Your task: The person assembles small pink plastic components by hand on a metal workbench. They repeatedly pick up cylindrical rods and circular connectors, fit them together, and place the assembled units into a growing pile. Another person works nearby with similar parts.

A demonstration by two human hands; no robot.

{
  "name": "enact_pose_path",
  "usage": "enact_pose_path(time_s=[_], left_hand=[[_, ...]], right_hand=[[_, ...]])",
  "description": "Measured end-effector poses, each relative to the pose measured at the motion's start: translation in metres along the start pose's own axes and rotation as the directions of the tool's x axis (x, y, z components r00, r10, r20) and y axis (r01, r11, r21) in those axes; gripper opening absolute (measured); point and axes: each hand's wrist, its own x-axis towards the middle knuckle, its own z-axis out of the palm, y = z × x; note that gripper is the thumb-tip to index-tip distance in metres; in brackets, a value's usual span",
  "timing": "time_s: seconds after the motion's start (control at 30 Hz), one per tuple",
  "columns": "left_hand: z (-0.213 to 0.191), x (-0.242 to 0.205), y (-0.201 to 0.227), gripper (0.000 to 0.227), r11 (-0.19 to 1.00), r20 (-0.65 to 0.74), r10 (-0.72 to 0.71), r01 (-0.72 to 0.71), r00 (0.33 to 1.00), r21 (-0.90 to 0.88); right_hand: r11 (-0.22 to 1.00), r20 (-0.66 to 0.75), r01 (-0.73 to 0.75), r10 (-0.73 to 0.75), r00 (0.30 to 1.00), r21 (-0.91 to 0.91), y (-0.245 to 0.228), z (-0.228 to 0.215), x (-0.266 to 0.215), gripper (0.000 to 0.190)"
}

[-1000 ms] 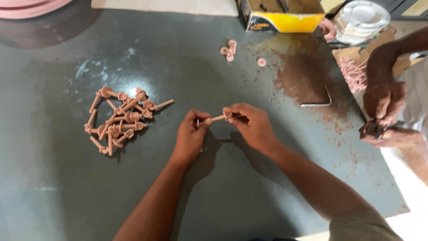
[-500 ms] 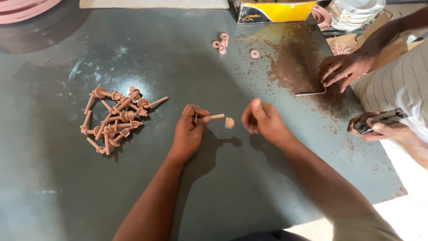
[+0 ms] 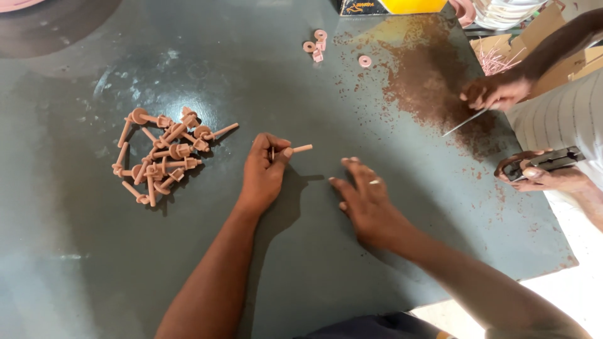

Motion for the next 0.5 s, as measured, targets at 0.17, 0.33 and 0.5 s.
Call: enact_pose_path(time_s=[0.17,0.33,0.5], left_hand=[[0.002,0.004,0.007,0.009,0.998,0.015,-0.059,0.059,0.998,0.003],[0.003,-0.002,0.010,0.009,0.998,0.063,-0.025,0.021,0.998,0.060],[0.012,-0.004,0.014,0.009,0.997,0.105,-0.071,0.067,0.992,0.034]], right_hand=[[0.959,0.125,-0.282,0.277,0.953,0.021,0.010,-0.015,-0.016,0.038],[0.731,0.214,-0.526,0.484,0.849,0.434,0.029,-0.019,-0.010,0.022],[0.265,0.188,-0.336,0.459,0.868,0.904,0.046,-0.009,0.002,0.017]])
